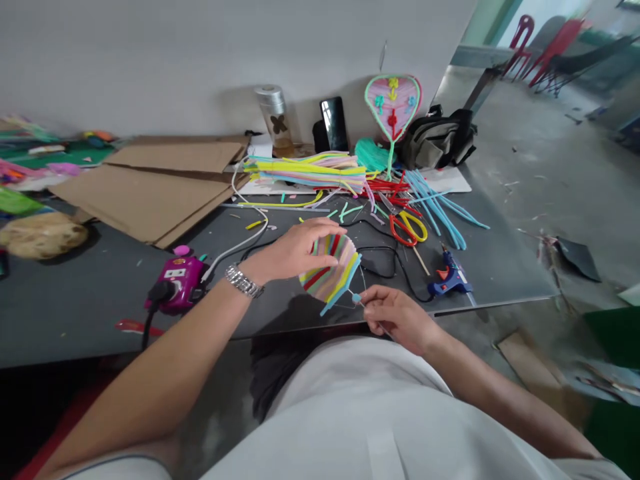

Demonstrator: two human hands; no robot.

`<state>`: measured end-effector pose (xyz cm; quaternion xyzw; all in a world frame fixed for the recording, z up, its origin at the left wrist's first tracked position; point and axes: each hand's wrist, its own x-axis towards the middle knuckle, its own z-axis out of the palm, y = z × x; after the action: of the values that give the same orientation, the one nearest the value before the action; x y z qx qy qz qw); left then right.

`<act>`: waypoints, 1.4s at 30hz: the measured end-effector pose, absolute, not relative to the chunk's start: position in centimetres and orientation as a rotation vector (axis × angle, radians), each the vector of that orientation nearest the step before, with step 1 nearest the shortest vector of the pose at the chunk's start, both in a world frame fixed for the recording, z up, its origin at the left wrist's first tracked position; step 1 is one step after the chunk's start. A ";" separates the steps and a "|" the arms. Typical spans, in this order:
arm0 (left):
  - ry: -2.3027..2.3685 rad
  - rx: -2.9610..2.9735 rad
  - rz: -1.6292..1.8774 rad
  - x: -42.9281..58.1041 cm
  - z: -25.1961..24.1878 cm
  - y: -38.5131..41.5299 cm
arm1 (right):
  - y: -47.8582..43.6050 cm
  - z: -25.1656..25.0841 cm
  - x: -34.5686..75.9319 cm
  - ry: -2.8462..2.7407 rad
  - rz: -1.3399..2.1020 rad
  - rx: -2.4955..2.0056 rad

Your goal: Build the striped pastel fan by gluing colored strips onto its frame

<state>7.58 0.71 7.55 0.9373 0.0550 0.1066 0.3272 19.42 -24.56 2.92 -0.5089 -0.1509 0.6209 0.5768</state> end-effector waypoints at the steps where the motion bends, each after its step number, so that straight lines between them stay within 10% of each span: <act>1: 0.123 2.477 0.265 7.6 8.3 0.8 | -24.6 3.3 19.5 -0.411 1.439 -1.191; 20: 0.283 2.406 0.081 3.3 17.4 -0.4 | -19.1 11.5 23.2 -1.625 0.625 -1.480; 30: 0.254 2.354 0.158 2.6 16.2 0.1 | -17.6 11.2 26.2 -1.222 0.674 -1.450; 42: 0.276 2.719 1.468 0.6 10.6 -0.5 | -19.0 9.0 26.8 -1.354 -0.514 -1.790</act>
<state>0.57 -0.51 10.63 0.8763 0.0889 0.4731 0.0196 26.75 -19.01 8.99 -0.7100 -0.5371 -0.2039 0.4072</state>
